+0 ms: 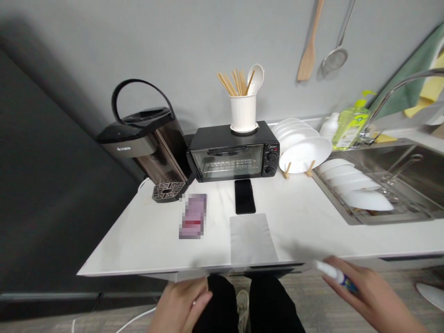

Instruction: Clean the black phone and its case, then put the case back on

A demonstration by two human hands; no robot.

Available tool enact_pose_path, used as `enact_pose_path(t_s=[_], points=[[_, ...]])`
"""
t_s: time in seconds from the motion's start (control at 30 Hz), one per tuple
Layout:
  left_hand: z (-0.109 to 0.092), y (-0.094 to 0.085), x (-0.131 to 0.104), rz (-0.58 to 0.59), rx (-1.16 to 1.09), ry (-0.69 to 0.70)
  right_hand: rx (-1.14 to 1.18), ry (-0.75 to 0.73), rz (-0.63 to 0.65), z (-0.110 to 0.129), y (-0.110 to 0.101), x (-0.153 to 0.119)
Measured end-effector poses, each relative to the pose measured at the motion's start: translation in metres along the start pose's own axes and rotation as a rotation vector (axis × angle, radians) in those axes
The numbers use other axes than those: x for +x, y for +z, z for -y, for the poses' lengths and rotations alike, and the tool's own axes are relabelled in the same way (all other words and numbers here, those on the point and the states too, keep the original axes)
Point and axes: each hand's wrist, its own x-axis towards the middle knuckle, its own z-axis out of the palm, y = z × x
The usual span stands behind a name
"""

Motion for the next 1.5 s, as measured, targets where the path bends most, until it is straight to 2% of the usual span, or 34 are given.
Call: enact_pose_path(t_s=[0.07,0.13,0.2,0.27,0.33,0.47,0.53,0.6,0.7,0.8,0.97,1.1,1.2,1.3,1.5], points=[[0.011,-0.012,0.007,0.004,-0.129,-0.119,0.241,0.163,0.053,-0.016,-0.004,0.001],[0.017,-0.011,0.029,-0.006,-0.238,-0.17,0.525,0.253,0.096,-0.016,0.002,0.015],[0.018,-0.003,0.063,-0.064,-0.355,-0.19,0.804,0.272,0.107,-0.005,0.013,0.04],[0.02,0.009,0.106,-0.13,-0.473,-0.188,1.02,0.224,0.127,0.007,0.023,0.071],[0.023,0.021,0.152,-0.228,-0.552,-0.186,1.132,0.192,0.144,0.016,0.029,0.103],[0.04,0.041,0.234,-0.365,-0.504,-0.238,1.19,0.104,0.223,0.02,0.031,0.161],[0.052,0.049,0.261,-0.421,-0.43,-0.272,1.167,0.048,0.251,0.016,0.032,0.189],[0.061,0.055,0.276,-0.453,-0.353,-0.31,1.146,0.009,0.27,0.01,0.035,0.218],[0.067,0.061,0.28,-0.452,-0.242,-0.331,1.144,-0.018,0.319,0.002,0.041,0.254],[0.063,0.064,0.274,-0.425,-0.149,-0.328,1.127,-0.05,0.324,-0.001,0.047,0.27],[0.055,0.066,0.274,-0.389,0.096,-0.301,1.125,-0.096,0.378,0.003,0.05,0.259],[0.056,0.066,0.276,-0.396,0.12,-0.326,1.166,-0.115,0.454,0.002,0.052,0.253],[0.057,0.066,0.276,-0.403,0.144,-0.319,1.143,-0.178,0.422,-0.001,0.053,0.254],[0.058,0.066,0.276,-0.423,0.162,-0.292,1.015,-0.215,0.373,-0.001,0.049,0.252],[0.058,0.063,0.275,-0.437,0.161,-0.299,0.488,-0.326,0.25,0.011,0.045,0.243]])
